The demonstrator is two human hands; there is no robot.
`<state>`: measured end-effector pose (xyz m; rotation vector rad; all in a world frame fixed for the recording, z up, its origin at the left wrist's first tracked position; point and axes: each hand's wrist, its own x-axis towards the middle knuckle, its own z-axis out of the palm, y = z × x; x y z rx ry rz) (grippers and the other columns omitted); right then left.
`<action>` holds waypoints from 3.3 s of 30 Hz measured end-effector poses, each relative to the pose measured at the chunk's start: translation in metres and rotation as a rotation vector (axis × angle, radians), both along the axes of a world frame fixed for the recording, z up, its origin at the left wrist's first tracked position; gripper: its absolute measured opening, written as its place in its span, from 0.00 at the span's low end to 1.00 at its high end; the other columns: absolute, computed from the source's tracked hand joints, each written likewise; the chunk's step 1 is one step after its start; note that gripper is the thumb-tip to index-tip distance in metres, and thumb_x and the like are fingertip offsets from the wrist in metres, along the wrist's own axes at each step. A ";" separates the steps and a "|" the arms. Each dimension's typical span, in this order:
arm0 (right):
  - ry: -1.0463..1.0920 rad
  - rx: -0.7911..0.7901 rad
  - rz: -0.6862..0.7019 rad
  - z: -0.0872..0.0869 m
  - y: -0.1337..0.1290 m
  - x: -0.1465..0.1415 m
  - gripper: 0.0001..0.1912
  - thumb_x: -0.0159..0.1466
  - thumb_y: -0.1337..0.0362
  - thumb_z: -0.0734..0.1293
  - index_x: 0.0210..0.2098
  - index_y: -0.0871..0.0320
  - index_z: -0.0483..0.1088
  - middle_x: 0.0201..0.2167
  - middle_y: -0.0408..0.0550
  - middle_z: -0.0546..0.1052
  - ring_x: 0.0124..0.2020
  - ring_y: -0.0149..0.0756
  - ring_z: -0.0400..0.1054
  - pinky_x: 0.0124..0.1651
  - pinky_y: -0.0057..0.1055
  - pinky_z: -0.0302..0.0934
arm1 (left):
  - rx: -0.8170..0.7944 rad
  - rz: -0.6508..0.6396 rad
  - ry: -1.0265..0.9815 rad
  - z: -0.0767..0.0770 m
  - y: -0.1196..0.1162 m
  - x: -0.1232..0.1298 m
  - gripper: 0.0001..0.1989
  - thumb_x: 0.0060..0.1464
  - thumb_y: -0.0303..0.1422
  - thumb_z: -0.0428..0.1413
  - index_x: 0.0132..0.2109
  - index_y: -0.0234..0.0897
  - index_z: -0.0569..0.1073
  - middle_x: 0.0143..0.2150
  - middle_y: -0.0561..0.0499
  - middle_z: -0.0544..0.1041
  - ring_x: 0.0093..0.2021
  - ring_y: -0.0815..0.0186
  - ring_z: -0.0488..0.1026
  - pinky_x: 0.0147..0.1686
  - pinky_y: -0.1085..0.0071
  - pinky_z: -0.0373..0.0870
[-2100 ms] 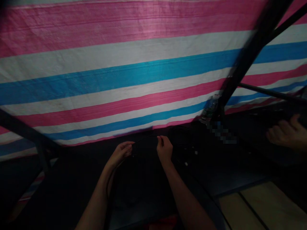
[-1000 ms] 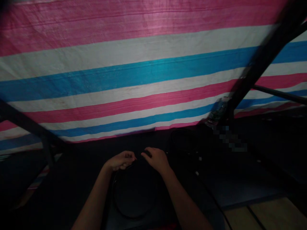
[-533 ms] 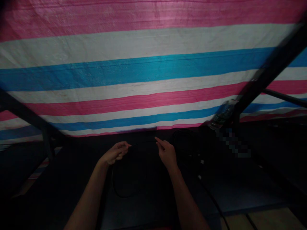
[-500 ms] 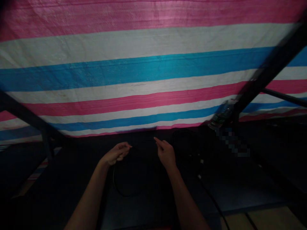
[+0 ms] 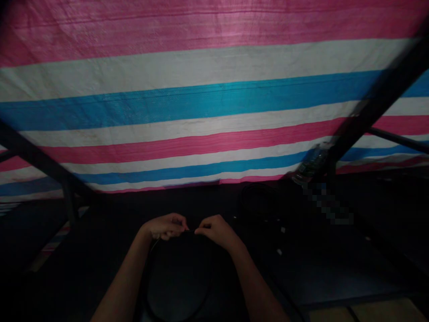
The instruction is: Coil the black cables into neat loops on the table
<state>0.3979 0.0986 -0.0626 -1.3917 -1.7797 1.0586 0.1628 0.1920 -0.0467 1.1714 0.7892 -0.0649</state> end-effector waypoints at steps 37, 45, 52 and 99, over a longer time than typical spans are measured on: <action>-0.016 0.109 -0.079 0.001 0.003 0.014 0.18 0.65 0.64 0.66 0.53 0.55 0.76 0.49 0.51 0.80 0.50 0.43 0.74 0.55 0.38 0.64 | 0.055 0.233 -0.183 -0.009 0.000 0.022 0.23 0.50 0.39 0.66 0.51 0.38 0.70 0.21 0.64 0.56 0.18 0.78 0.46 0.17 0.78 0.36; 0.017 0.096 -0.222 -0.005 0.008 0.036 0.14 0.64 0.63 0.64 0.43 0.58 0.80 0.43 0.51 0.82 0.45 0.45 0.76 0.52 0.41 0.67 | 0.096 0.199 -0.160 -0.005 -0.002 0.020 0.26 0.49 0.40 0.67 0.52 0.36 0.71 0.25 0.61 0.61 0.19 0.79 0.51 0.18 0.78 0.41; -0.033 0.373 -0.479 -0.011 0.014 0.047 0.20 0.68 0.61 0.60 0.55 0.57 0.74 0.47 0.55 0.79 0.47 0.43 0.74 0.53 0.41 0.66 | 0.240 0.603 -0.270 -0.018 0.006 0.027 0.28 0.54 0.47 0.62 0.56 0.37 0.68 0.23 0.63 0.56 0.18 0.78 0.47 0.17 0.79 0.39; 0.051 0.019 -0.295 0.002 0.009 0.046 0.15 0.61 0.54 0.66 0.30 0.60 0.76 0.29 0.47 0.78 0.33 0.37 0.70 0.36 0.30 0.60 | 0.148 0.140 -0.097 0.002 0.003 0.006 0.23 0.52 0.52 0.61 0.35 0.33 0.74 0.20 0.62 0.57 0.18 0.77 0.48 0.18 0.76 0.41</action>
